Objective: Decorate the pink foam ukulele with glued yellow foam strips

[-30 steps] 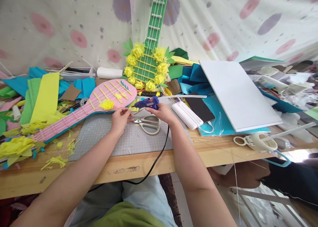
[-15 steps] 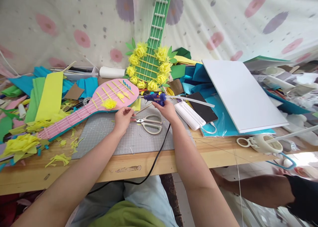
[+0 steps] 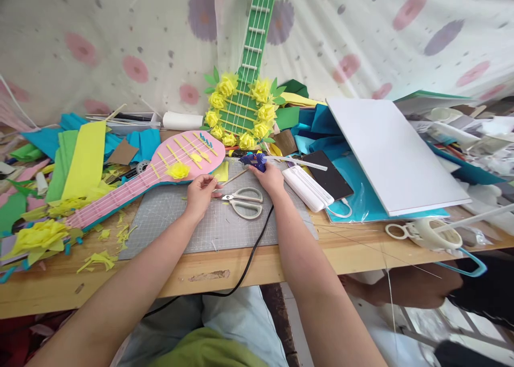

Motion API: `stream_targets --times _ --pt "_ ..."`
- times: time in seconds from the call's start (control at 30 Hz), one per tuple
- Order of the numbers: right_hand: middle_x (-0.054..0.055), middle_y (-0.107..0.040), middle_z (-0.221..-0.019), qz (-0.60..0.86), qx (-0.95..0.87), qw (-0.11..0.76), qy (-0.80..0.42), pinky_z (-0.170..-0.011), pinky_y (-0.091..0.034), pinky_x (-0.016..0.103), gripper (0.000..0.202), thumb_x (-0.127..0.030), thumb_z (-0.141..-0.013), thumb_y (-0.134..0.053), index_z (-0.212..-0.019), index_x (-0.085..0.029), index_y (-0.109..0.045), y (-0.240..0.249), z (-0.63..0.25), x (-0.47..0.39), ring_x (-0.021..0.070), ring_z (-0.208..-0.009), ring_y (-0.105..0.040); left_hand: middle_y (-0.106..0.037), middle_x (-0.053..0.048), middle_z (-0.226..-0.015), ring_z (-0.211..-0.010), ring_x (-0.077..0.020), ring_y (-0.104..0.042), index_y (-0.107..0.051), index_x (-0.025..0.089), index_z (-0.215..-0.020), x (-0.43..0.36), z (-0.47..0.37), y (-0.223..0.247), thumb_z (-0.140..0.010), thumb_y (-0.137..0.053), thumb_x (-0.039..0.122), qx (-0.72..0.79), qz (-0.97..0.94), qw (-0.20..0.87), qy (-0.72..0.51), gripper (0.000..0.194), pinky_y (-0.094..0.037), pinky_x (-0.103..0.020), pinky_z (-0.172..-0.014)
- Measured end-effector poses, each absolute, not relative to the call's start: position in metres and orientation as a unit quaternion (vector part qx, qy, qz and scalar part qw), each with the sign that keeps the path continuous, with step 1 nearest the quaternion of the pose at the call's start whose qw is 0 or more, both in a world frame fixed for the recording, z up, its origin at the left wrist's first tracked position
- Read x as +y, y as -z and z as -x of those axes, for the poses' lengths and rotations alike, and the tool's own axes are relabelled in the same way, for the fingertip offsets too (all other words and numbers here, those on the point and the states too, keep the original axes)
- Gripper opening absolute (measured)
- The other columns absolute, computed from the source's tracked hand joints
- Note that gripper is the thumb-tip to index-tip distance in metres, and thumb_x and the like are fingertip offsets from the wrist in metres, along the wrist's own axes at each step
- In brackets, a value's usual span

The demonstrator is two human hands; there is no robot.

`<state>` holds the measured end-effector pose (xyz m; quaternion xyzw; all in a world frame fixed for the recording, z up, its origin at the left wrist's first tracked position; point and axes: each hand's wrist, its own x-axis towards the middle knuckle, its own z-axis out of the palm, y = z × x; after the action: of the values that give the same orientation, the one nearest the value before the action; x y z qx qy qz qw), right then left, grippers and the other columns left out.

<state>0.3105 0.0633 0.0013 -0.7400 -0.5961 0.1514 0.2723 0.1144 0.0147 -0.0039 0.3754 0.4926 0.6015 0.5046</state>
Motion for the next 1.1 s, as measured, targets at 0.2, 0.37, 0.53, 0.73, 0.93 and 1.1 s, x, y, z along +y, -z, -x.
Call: stream_targets --times 0.2,0.37,0.53,0.73,0.93,1.1 --pt "0.016 -0.062 -0.104 0.74 -0.62 0.244 -0.091 -0.079 -0.042 0.037 0.06 -0.063 -0.069 -0.058 -0.104 -0.014 -0.056 -0.012 -0.312 0.05 0.0296 -0.098 -0.056 -0.055 0.004 -0.066 -0.058 -0.0108 -0.059 -0.057 0.016 -0.084 0.016 -0.114 0.002 -0.067 -0.069 0.022 0.481 -0.347 0.498 -0.632 0.022 -0.052 -0.025 -0.052" --pt "0.018 -0.058 -0.106 0.776 -0.604 0.182 -0.03 -0.081 -0.04 0.041 0.054 -0.055 -0.064 -0.065 -0.098 -0.014 -0.054 -0.029 -0.315 0.027 0.0329 -0.103 -0.051 -0.055 0.003 -0.068 -0.064 -0.0123 -0.061 -0.051 0.017 -0.075 0.011 -0.114 -0.002 -0.067 -0.067 0.025 0.456 -0.348 0.498 -0.65 0.02 -0.053 -0.026 -0.053" --pt "0.013 -0.06 -0.093 0.737 -0.65 0.175 -0.064 -0.076 -0.041 0.04 0.032 -0.049 -0.068 -0.064 -0.077 -0.019 -0.054 -0.051 -0.293 0.008 0.0305 -0.097 -0.053 -0.054 0.003 -0.071 -0.069 -0.0121 -0.058 -0.054 0.017 -0.072 0.006 -0.113 -0.008 -0.06 -0.072 0.031 0.433 -0.352 0.51 -0.654 0.025 -0.052 -0.024 -0.052" --pt "0.004 -0.064 -0.087 0.545 -0.655 0.413 -0.322 -0.072 -0.046 0.031 0.02 -0.033 -0.071 -0.059 -0.085 -0.019 -0.057 -0.037 -0.242 0.008 0.0157 -0.077 -0.059 -0.052 0.004 -0.071 -0.067 -0.0081 -0.052 -0.058 0.017 -0.071 0.004 -0.112 -0.013 -0.05 -0.077 0.03 0.416 -0.281 0.558 -0.661 0.031 -0.048 -0.018 -0.053" --pt "0.002 -0.066 -0.08 0.448 -0.518 0.517 -0.514 -0.072 -0.047 0.028 0.028 -0.036 -0.06 -0.067 -0.079 -0.018 -0.059 -0.019 -0.214 0.014 0.014 -0.076 -0.061 -0.055 0.003 -0.072 -0.066 -0.0072 -0.053 -0.059 0.017 -0.073 0.001 -0.113 -0.019 -0.049 -0.077 0.03 0.404 -0.249 0.583 -0.66 0.033 -0.044 -0.017 -0.053" --pt "0.0 -0.063 -0.071 0.447 -0.481 0.536 -0.53 -0.066 -0.046 0.025 0.026 -0.039 -0.061 -0.067 -0.072 -0.017 -0.06 -0.017 -0.205 0.015 0.011 -0.068 -0.057 -0.057 0.002 -0.072 -0.066 -0.008 -0.055 -0.058 0.016 -0.074 0.002 -0.113 -0.019 -0.051 -0.075 0.031 0.404 -0.263 0.575 -0.661 0.032 -0.043 -0.018 -0.053"
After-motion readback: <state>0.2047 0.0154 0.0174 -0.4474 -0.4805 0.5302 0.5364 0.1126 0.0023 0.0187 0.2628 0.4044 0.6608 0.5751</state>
